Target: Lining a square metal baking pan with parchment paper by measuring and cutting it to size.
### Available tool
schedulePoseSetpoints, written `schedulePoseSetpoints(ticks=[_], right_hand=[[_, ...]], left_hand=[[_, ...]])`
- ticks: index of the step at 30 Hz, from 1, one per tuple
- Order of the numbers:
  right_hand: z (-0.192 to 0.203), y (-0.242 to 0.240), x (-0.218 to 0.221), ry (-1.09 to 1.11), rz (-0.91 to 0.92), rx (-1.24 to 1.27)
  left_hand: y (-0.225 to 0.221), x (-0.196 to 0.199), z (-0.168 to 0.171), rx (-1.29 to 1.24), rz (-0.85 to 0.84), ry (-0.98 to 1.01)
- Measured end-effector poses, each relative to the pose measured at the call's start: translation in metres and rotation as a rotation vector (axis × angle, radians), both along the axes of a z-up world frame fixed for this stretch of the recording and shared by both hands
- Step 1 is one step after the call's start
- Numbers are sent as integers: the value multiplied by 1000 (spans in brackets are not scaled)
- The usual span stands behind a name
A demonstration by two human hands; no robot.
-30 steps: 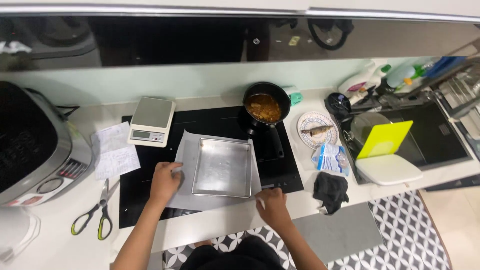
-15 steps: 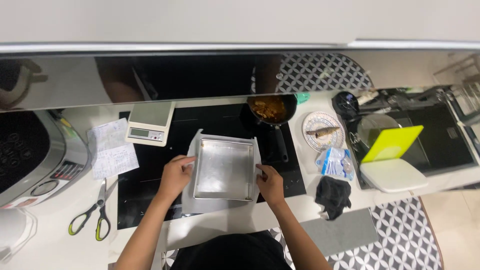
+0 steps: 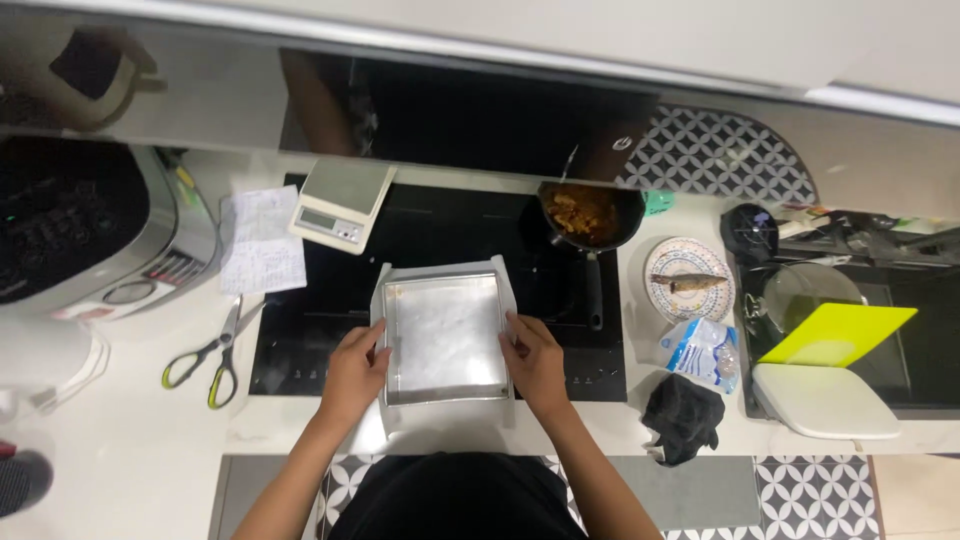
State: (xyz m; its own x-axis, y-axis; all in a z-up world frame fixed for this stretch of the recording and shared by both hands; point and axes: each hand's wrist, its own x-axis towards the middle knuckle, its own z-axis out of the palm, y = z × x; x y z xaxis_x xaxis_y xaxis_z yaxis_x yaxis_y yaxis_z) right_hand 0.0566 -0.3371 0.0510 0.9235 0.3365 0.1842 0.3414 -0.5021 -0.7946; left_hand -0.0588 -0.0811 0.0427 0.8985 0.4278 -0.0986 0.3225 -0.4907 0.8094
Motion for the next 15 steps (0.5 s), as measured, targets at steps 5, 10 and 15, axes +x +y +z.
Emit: schedulePoseSetpoints(ticks=[5, 10, 15], right_hand=[[-14, 2, 5, 3, 84, -78], [-47, -1, 10, -393, 154, -160], [-28, 2, 8, -117, 140, -73]], left_hand=[[-5, -5, -2, 56, 6, -43], [-9, -6, -22, 213, -17, -249], [-14, -4, -10, 191, 17, -181]])
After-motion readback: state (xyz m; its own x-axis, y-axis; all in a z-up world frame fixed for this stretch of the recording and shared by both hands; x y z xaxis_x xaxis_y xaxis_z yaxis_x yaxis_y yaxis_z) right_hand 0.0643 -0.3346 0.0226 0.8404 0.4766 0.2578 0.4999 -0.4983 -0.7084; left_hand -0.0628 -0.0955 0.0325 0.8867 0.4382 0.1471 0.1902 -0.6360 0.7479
